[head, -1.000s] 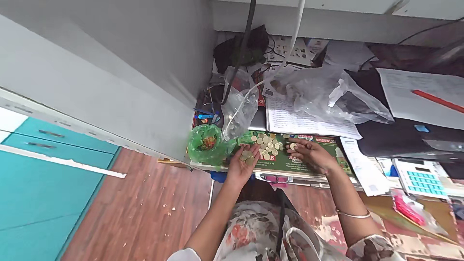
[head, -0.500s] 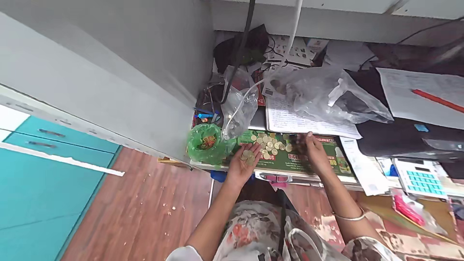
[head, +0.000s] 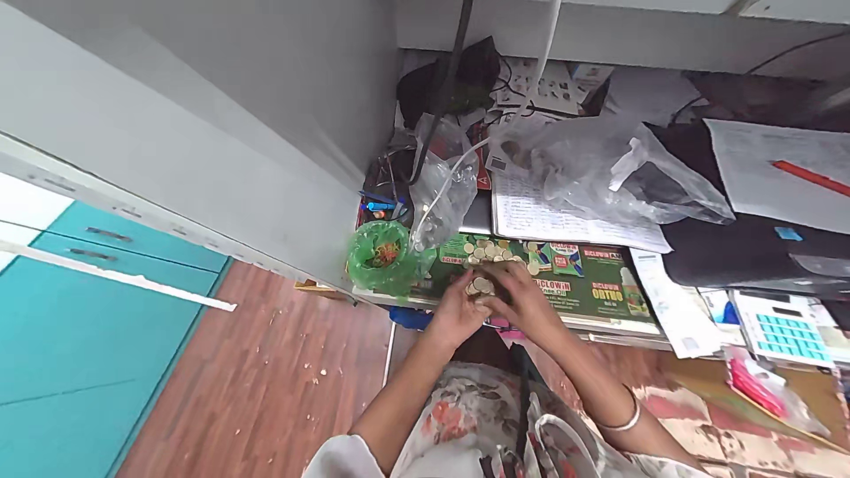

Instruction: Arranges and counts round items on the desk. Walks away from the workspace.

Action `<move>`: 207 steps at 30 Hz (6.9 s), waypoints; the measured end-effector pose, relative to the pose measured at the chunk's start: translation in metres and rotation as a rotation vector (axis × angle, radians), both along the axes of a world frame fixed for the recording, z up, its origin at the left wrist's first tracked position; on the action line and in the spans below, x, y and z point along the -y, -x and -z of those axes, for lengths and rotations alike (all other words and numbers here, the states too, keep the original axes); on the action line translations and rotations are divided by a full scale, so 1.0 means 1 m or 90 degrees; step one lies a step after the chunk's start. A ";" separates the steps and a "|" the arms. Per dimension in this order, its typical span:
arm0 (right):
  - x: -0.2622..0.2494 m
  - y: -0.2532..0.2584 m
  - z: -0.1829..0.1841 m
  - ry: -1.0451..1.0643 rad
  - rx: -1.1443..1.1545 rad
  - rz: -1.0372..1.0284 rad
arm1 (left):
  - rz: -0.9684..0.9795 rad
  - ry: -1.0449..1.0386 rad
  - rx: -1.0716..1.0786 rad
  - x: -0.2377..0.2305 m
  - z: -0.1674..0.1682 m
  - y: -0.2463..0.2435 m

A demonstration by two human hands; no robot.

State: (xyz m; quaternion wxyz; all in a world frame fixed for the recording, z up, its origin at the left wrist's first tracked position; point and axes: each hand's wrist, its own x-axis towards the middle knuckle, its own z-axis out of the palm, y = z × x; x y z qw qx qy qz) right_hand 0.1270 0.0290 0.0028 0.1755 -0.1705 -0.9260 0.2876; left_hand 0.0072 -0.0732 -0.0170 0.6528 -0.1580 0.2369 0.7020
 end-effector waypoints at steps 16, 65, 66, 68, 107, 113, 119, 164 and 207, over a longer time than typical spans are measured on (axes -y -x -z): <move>-0.028 -0.001 -0.004 0.842 -0.166 0.255 | -0.009 0.016 -0.014 0.004 0.005 0.004; -0.079 -0.028 0.012 0.492 -0.044 0.383 | -0.033 -0.016 0.003 0.009 0.008 0.011; -0.080 -0.028 0.014 0.476 -0.039 0.382 | -0.034 -0.018 0.009 0.009 0.008 0.011; -0.081 -0.031 0.012 0.488 -0.029 0.374 | -0.034 -0.019 0.011 0.010 0.007 0.012; 0.014 0.013 0.002 -0.083 0.104 -0.050 | 0.051 -0.001 -0.079 0.011 -0.003 0.001; -0.015 0.002 -0.006 0.514 -0.041 0.131 | 0.059 0.011 -0.111 0.009 -0.004 -0.002; -0.038 -0.011 -0.021 1.063 -0.109 0.266 | 0.060 -0.035 -0.090 0.012 0.000 0.002; -0.051 -0.027 -0.002 -0.080 0.143 0.300 | 0.079 -0.081 -0.097 0.023 0.003 0.010; -0.058 -0.089 0.012 -0.019 -0.086 0.376 | 0.520 -0.191 -0.128 0.007 0.054 -0.063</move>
